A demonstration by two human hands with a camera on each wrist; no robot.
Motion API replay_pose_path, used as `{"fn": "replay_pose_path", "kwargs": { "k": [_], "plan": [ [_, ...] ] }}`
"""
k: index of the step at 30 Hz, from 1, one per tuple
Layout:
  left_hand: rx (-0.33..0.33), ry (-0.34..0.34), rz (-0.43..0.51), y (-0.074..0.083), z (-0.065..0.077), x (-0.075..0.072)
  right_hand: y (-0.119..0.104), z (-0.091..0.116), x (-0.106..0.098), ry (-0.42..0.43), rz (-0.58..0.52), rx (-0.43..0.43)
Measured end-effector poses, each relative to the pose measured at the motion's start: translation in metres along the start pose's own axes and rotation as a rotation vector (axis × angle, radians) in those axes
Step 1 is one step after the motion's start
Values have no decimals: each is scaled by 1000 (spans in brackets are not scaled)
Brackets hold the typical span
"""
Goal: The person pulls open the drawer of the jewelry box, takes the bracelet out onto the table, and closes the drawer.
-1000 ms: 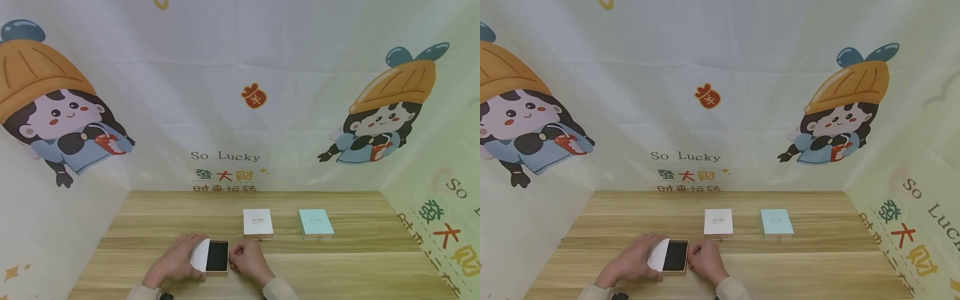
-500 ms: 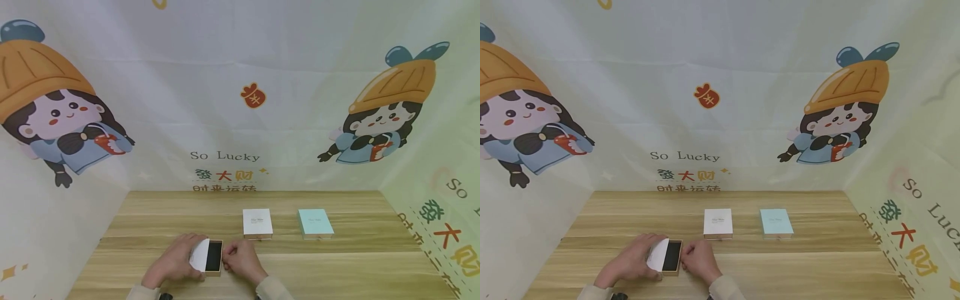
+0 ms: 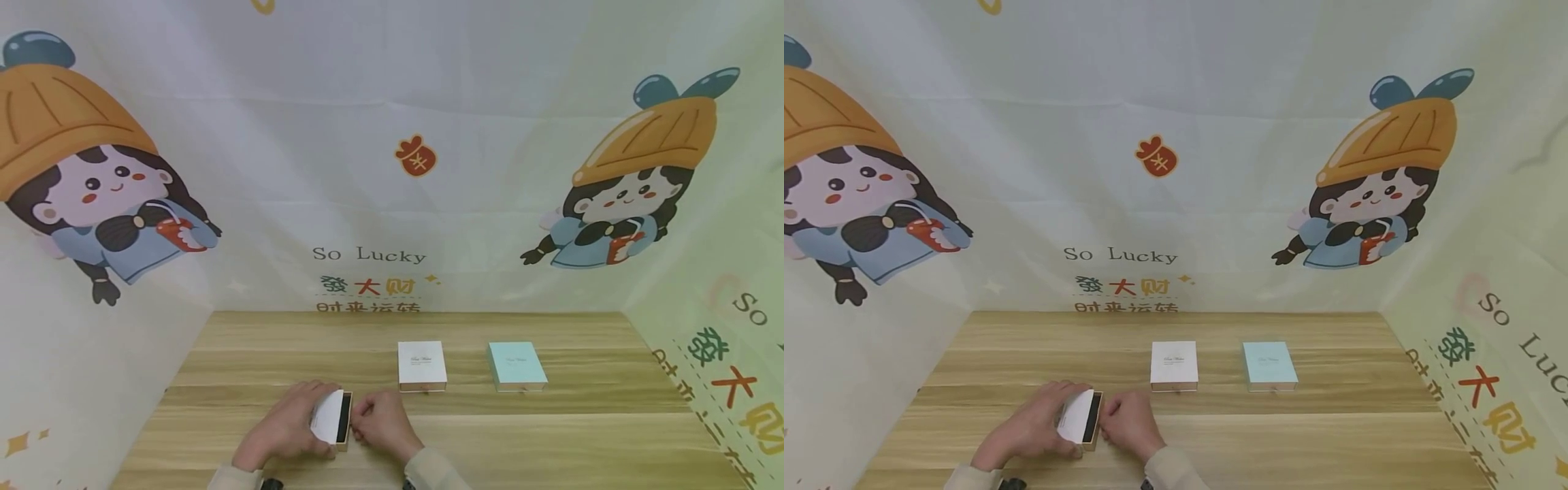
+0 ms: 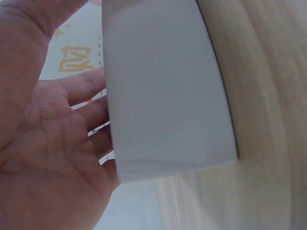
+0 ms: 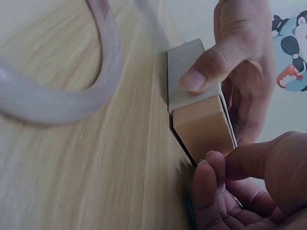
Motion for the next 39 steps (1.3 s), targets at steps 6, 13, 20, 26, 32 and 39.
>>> {"fn": "replay_pose_path", "kwargs": {
  "k": [6, 13, 20, 26, 32, 39],
  "plan": [
    [10, 6, -2, 1, -2, 0, -3, -2, 5, 12, 29, 4],
    [-5, -5, 12, 4, -3, -1, -9, -5, 9, 38, 134, -32],
    [-14, -39, 28, 6, -1, -6, -5, -6, 9, -38, 112, -47],
    [41, -64, 41, 6, 2, -12, 3, -8, 8, -97, 150, -106],
    [53, -38, 25, 4, 3, -15, 2, -4, 1, -33, 290, -212],
    [-75, 140, -19, -2, 17, -17, -12, -1, -15, -44, 352, -268]
  ]
}}
Point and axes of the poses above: each hand's wrist, its own z-axis away from the middle knuckle, its own x-axis out of the palm, y = z × x, the point moved 2 cm from there along -z, towards the middle knuckle, and after that the axes turned 14 degrees about x, right-handed, at the moved point
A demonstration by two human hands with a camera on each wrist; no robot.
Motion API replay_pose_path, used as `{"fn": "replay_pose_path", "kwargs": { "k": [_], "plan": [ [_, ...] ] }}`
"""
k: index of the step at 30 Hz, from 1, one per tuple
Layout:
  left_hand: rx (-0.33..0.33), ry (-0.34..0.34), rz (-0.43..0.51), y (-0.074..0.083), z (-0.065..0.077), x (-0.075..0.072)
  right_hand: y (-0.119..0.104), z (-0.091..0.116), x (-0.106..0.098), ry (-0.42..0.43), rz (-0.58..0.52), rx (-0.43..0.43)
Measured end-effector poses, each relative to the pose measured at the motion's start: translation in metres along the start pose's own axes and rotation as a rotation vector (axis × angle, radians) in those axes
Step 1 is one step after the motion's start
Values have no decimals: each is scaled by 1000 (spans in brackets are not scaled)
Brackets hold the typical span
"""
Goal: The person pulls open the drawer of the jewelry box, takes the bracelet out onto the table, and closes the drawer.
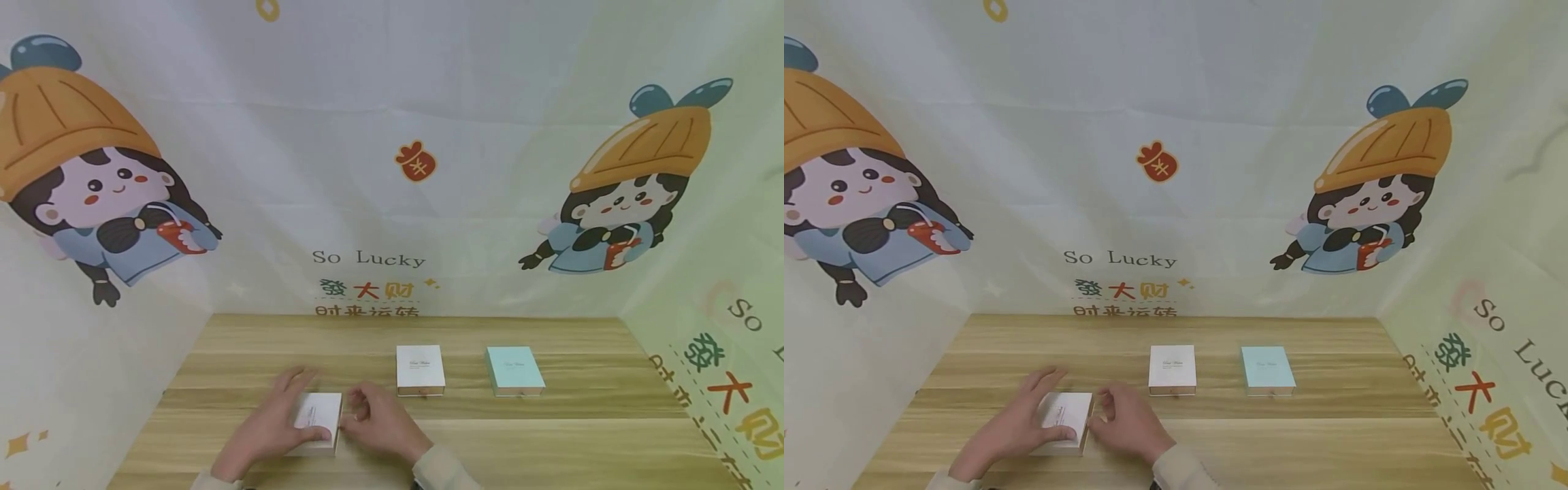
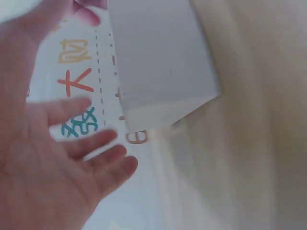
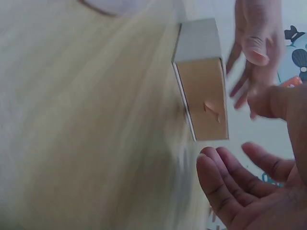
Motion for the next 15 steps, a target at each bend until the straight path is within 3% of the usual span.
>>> {"fn": "replay_pose_path", "kwargs": {
  "k": [9, 15],
  "plan": [
    [-269, 168, 229, -8, 28, 0, -5, -8, -10, -90, 209, -49],
    [-439, 193, 341, -5, 41, 6, -5, -17, -8, -121, 327, -99]
  ]
}}
Point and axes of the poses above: each hand's wrist, its own z-axis away from the middle knuckle, its own x-axis out of the palm, y = z × x, the point moved 2 cm from there along -z, towards the middle knuckle, and after that the axes turned 14 degrees about x, right-handed, at the moved point
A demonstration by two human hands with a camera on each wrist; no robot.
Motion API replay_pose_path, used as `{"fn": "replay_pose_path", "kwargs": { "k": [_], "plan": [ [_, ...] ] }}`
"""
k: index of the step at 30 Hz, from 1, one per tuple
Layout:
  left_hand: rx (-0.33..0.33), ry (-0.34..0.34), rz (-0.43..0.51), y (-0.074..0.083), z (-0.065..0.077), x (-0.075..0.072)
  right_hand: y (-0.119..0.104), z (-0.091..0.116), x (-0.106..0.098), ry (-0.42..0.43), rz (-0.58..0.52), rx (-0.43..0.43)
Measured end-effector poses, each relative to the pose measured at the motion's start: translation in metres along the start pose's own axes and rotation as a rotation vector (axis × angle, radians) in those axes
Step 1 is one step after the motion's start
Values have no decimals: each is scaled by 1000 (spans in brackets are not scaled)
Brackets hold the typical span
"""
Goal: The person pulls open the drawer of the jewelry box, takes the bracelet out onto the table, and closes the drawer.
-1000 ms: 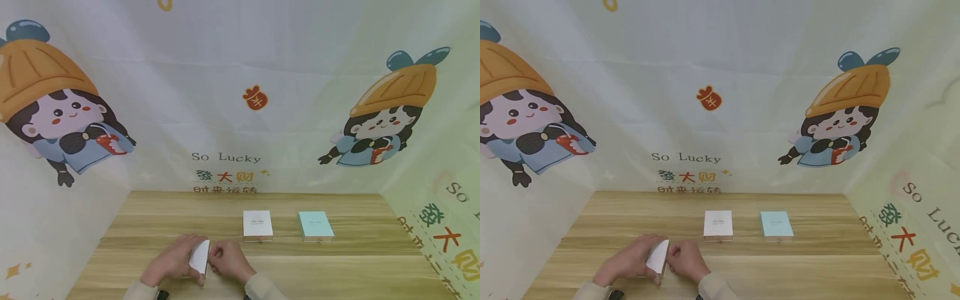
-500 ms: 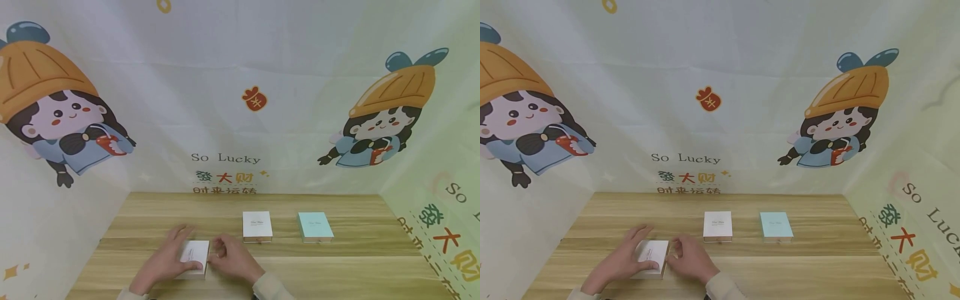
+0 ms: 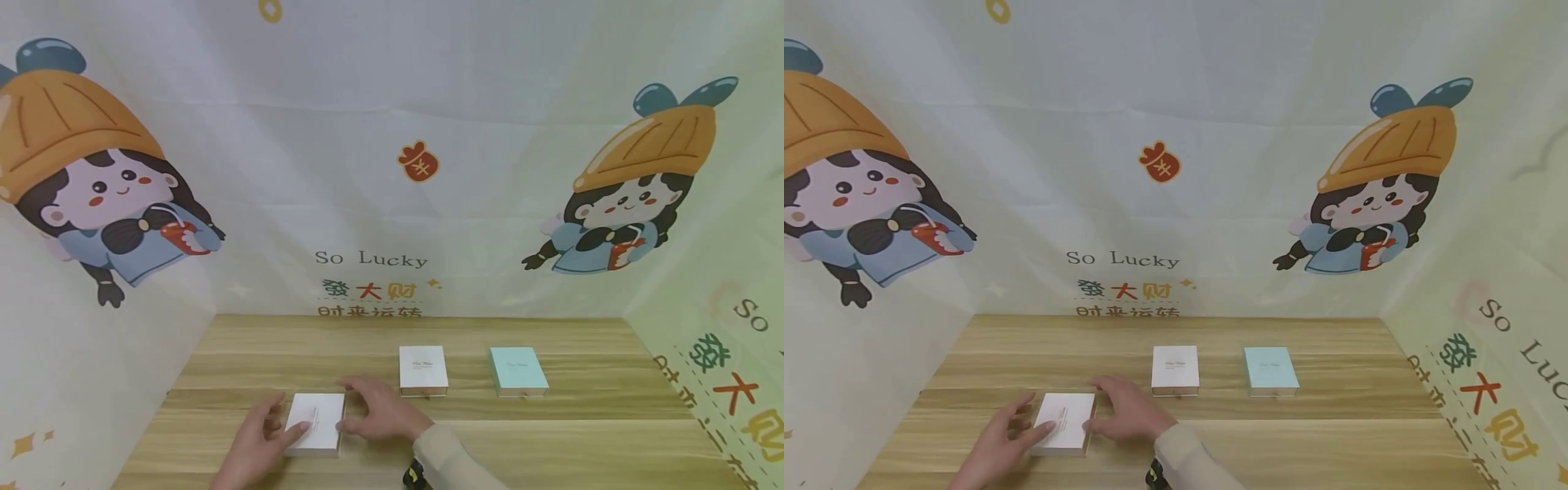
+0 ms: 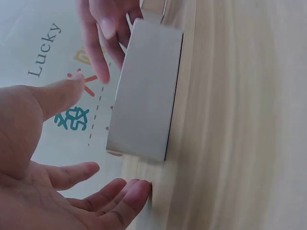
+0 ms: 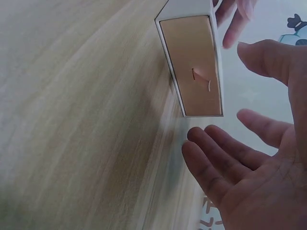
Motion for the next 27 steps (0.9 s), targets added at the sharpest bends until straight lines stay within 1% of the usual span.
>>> {"fn": "replay_pose_path", "kwargs": {
  "k": [2, 3, 6, 9, 11, 13, 17, 20, 27],
  "plan": [
    [-28, -6, 28, 0, 5, 2, -1, -3, 1, -14, -1, -11],
    [-31, -7, 41, 1, 8, 3, -1, -4, 1, -19, -1, -14],
    [-17, -5, 72, 3, 14, 6, -2, -7, 2, -40, -26, -2],
    [-8, 5, 69, 4, 17, 8, -2, -10, 2, -46, -36, 5],
    [-10, 11, 51, 4, 18, 10, -2, -11, 2, -49, -44, 5],
    [-4, 17, 23, 5, 18, 11, -2, -12, 3, -52, -64, 9],
    [16, 33, -20, 6, 16, 12, -2, -12, 3, -62, -128, 49],
    [18, 36, -31, 6, 15, 13, -3, -12, 4, -67, -180, 74],
    [21, 45, -53, 4, 10, 10, -3, -10, 7, -56, -263, 94]
  ]
}}
Point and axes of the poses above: each hand's wrist, its own z-axis away from the middle knuckle, its own x-axis out of the palm, y = z × x, the point moved 2 cm from there along -z, towards the middle knuckle, and after that the axes turned 14 degrees about x, right-handed, at the moved point
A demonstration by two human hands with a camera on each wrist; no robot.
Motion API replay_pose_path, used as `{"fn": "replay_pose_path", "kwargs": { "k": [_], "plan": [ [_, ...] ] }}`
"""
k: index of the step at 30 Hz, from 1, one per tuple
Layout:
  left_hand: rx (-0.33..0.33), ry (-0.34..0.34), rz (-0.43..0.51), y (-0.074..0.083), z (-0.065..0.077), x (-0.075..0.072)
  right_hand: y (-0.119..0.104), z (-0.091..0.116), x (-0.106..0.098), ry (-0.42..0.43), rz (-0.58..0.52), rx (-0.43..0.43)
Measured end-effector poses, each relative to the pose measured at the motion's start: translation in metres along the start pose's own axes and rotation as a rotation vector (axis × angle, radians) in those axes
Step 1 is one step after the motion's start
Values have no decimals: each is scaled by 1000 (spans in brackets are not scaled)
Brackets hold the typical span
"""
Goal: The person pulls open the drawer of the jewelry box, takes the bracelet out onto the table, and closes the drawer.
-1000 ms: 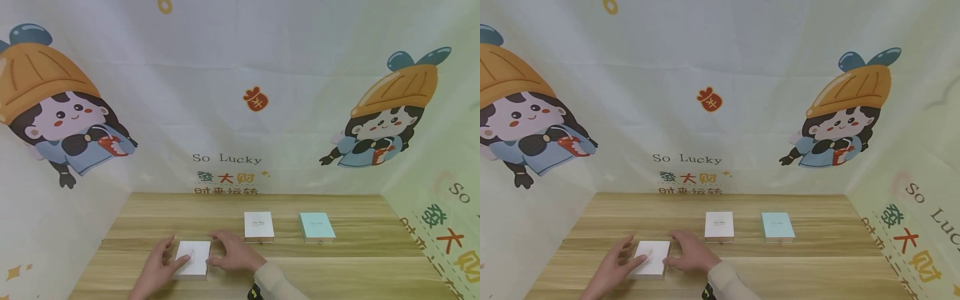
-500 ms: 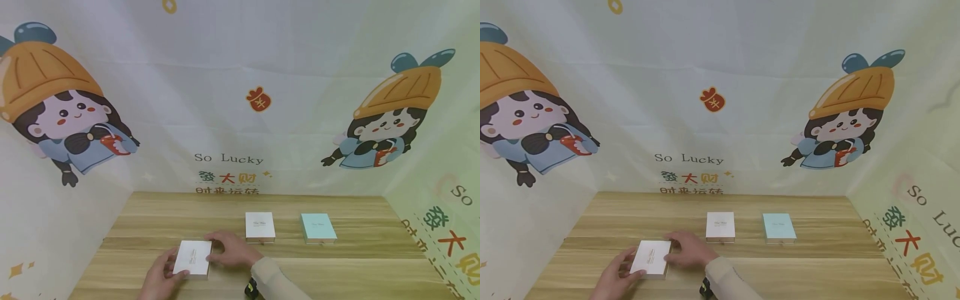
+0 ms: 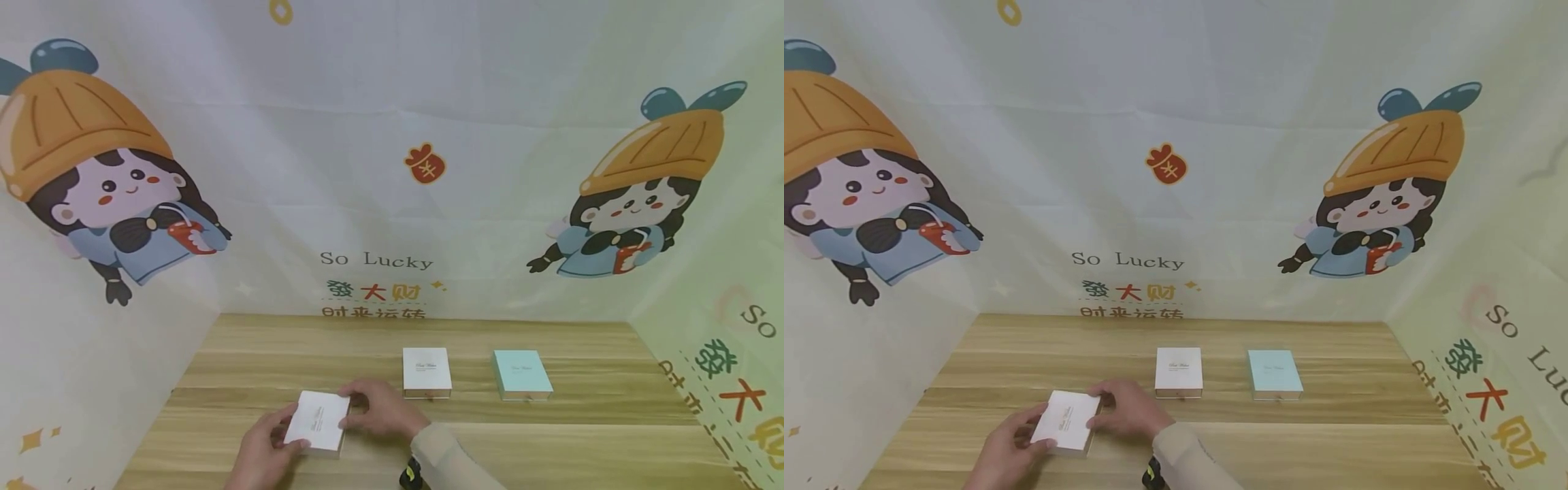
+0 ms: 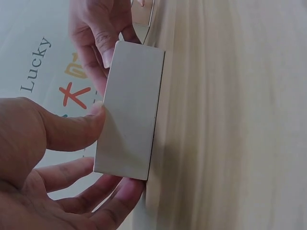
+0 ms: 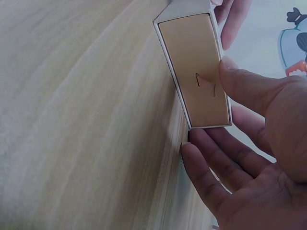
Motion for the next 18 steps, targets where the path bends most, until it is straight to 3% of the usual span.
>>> {"fn": "replay_pose_path", "kwargs": {
  "k": [7, 14, 18],
  "plan": [
    [-31, -3, 53, -1, -6, -2, 5, 2, -1, 36, -46, 11],
    [22, 6, 57, -7, -16, -6, 9, 7, 0, 57, -94, 31],
    [-12, 19, 80, -9, -21, -8, 10, 12, 2, 104, -107, 30]
  ]
}}
Point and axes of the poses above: each hand's wrist, its own z-axis away from the middle knuckle, its own x-axis out of the palm, y = z × x, the point moved 2 cm from there along -z, towards the middle knuckle, and after that the axes turned 14 degrees about x, right-handed, at the moved point
